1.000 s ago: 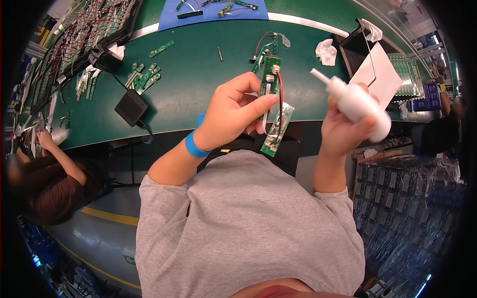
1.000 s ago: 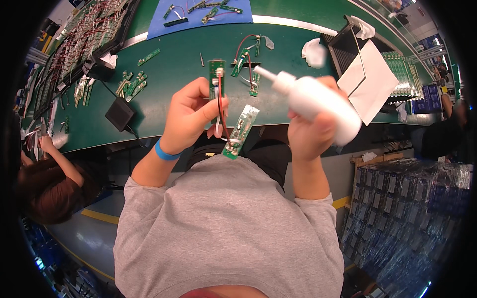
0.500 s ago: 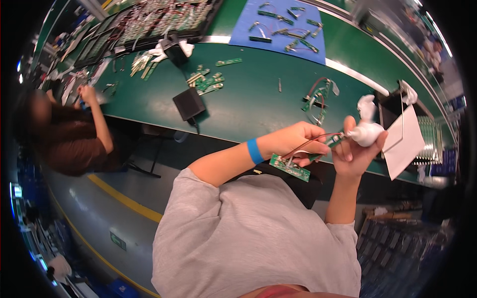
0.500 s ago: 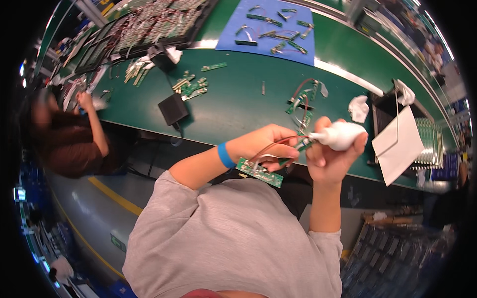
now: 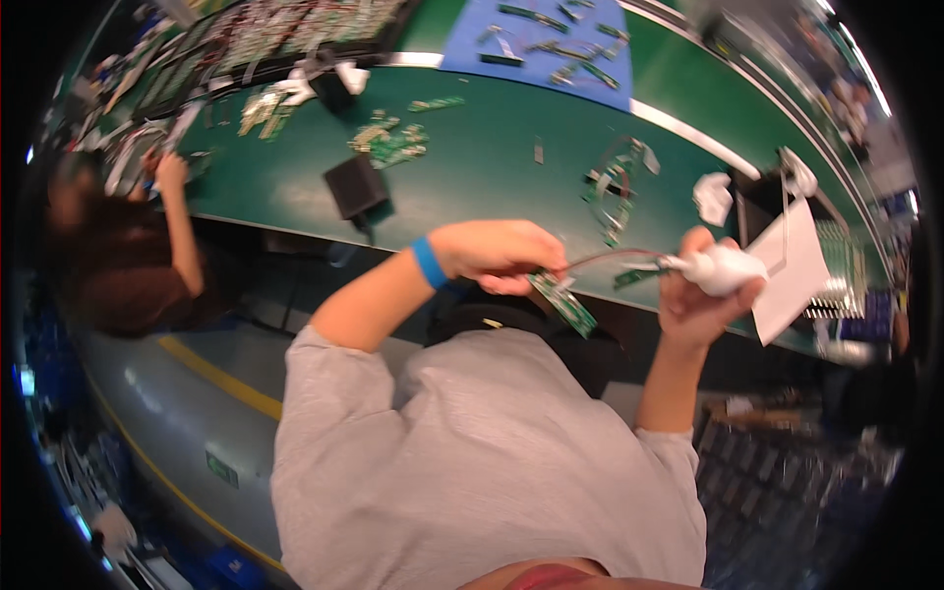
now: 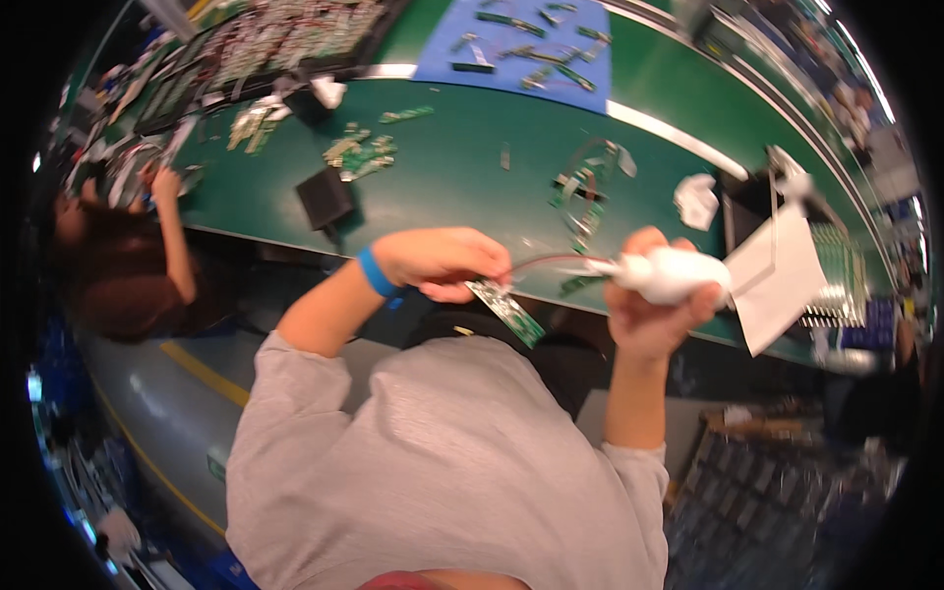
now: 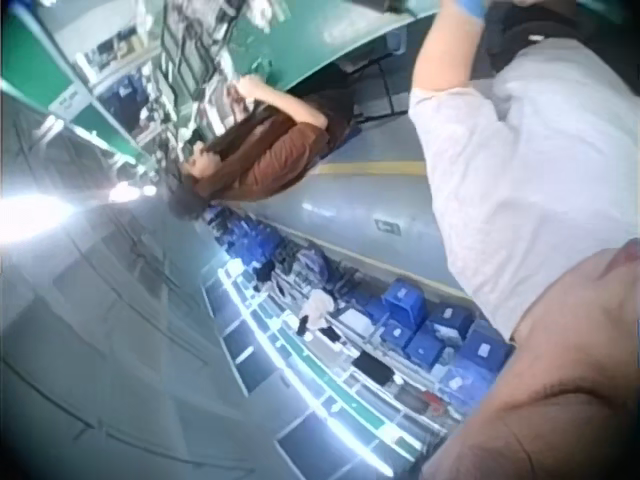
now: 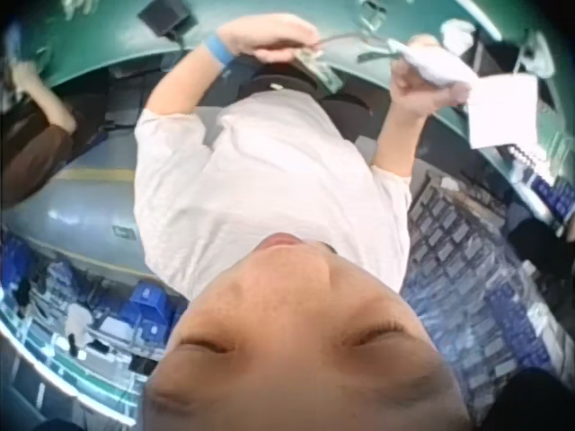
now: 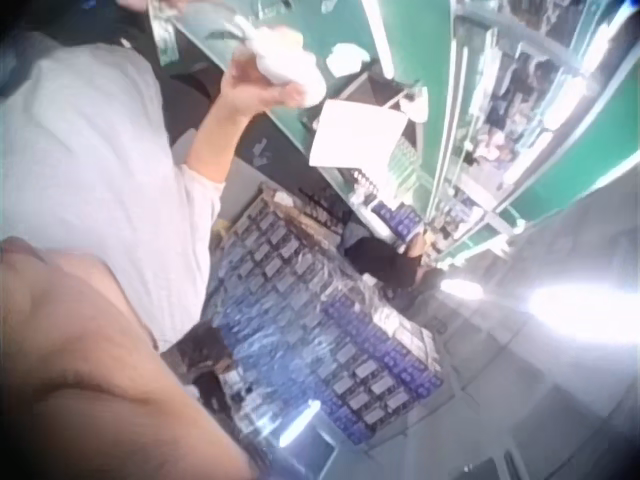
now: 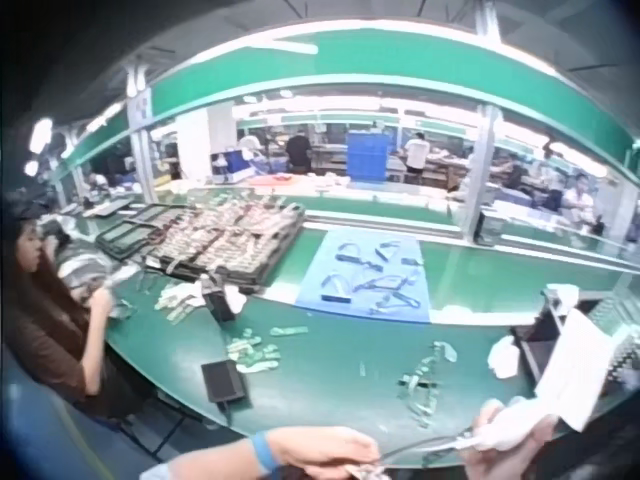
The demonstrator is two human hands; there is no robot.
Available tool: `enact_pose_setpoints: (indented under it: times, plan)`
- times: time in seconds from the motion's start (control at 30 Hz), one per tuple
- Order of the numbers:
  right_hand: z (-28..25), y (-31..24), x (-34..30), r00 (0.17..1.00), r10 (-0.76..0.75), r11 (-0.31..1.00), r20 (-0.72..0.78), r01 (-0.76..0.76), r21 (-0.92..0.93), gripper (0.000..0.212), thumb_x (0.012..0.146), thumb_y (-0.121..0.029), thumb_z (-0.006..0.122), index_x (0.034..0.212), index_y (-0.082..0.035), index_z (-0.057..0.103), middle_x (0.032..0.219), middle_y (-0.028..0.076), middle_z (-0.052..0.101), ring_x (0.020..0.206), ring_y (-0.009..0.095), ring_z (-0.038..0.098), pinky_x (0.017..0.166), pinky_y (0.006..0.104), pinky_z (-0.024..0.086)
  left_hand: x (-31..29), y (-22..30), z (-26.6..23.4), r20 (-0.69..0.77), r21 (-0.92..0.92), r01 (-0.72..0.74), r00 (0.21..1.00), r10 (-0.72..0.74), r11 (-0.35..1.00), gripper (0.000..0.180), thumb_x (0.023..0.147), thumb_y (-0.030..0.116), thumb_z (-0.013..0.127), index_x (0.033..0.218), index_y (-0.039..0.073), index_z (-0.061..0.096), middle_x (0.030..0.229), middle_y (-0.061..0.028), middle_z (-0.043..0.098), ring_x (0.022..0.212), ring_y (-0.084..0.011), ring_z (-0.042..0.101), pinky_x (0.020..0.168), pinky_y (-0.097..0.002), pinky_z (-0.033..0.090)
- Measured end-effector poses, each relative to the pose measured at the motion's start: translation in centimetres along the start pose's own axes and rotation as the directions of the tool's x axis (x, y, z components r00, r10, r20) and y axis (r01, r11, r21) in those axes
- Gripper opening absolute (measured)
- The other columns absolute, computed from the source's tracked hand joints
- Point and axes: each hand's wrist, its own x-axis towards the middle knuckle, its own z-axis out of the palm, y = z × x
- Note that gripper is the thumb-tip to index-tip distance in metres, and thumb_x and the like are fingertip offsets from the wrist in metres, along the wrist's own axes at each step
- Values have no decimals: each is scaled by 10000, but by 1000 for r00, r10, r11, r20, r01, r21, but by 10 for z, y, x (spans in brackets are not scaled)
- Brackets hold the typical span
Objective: Apply glue to electronic circuit board components using a squeeze bottle.
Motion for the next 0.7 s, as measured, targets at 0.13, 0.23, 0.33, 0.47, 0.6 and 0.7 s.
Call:
enact_pose_setpoints:
  times: [0.13, 0.23, 0.33, 0.47, 0.6, 0.7]
  plan:
    - [-4, 0, -5, 998, -43, 997, 44, 46, -70, 497, 762, -586, 438, 799, -91, 414, 749, 126, 441, 362, 93, 292, 283, 183, 267, -3, 9, 0, -161, 33, -39, 986, 43, 999, 126, 847, 131, 451, 813, 11, 468, 478, -52, 473, 306, -77, 380, 271, -194, 263]
    - [-7, 1, -7, 994, -49, 998, 95, 53, -39, 507, 753, -592, 443, 752, -87, 395, 737, 154, 477, 362, 123, 386, 288, 199, 287, 2, 14, 4, -222, 54, -51, 973, 62, 997, 122, 846, 136, 461, 776, 36, 453, 487, -53, 500, 324, -73, 405, 283, -184, 269]
    - [-13, 2, -17, 994, -68, 997, 87, 72, -40, 504, 755, -578, 453, 737, -78, 393, 735, 164, 475, 365, 124, 404, 290, 196, 316, 3, 20, 6, -423, 232, -93, 887, 186, 968, 146, 842, 165, 495, 741, 77, 436, 505, -15, 506, 356, -44, 411, 319, -160, 268]
    - [-24, 5, -32, 992, -84, 995, 94, 88, -40, 519, 738, -582, 474, 702, -70, 403, 727, 168, 474, 380, 120, 421, 288, 190, 331, 1, 28, 14, -469, 555, -272, 678, 566, 786, 147, 854, 166, 485, 762, 61, 438, 572, -18, 518, 433, -33, 434, 379, -160, 304]
    - [-27, -2, -39, 991, -133, 984, -26, 128, -125, 520, 732, -586, 479, 684, -74, 400, 711, 146, 469, 404, 120, 430, 299, 187, 332, 4, 31, 24, -312, 877, -232, 392, 865, 421, 123, 844, 115, 486, 786, 10, 460, 555, -23, 499, 464, -68, 454, 422, -196, 350]
    - [-24, -15, -37, 985, -136, 982, -108, 120, -144, 473, 745, -541, 502, 716, -92, 358, 690, 66, 397, 531, 126, 367, 463, 244, 334, 11, 31, 27, -150, 965, -169, 268, 952, 199, 101, 841, 96, 491, 789, 13, 466, 580, -27, 511, 456, -77, 462, 420, -202, 357]
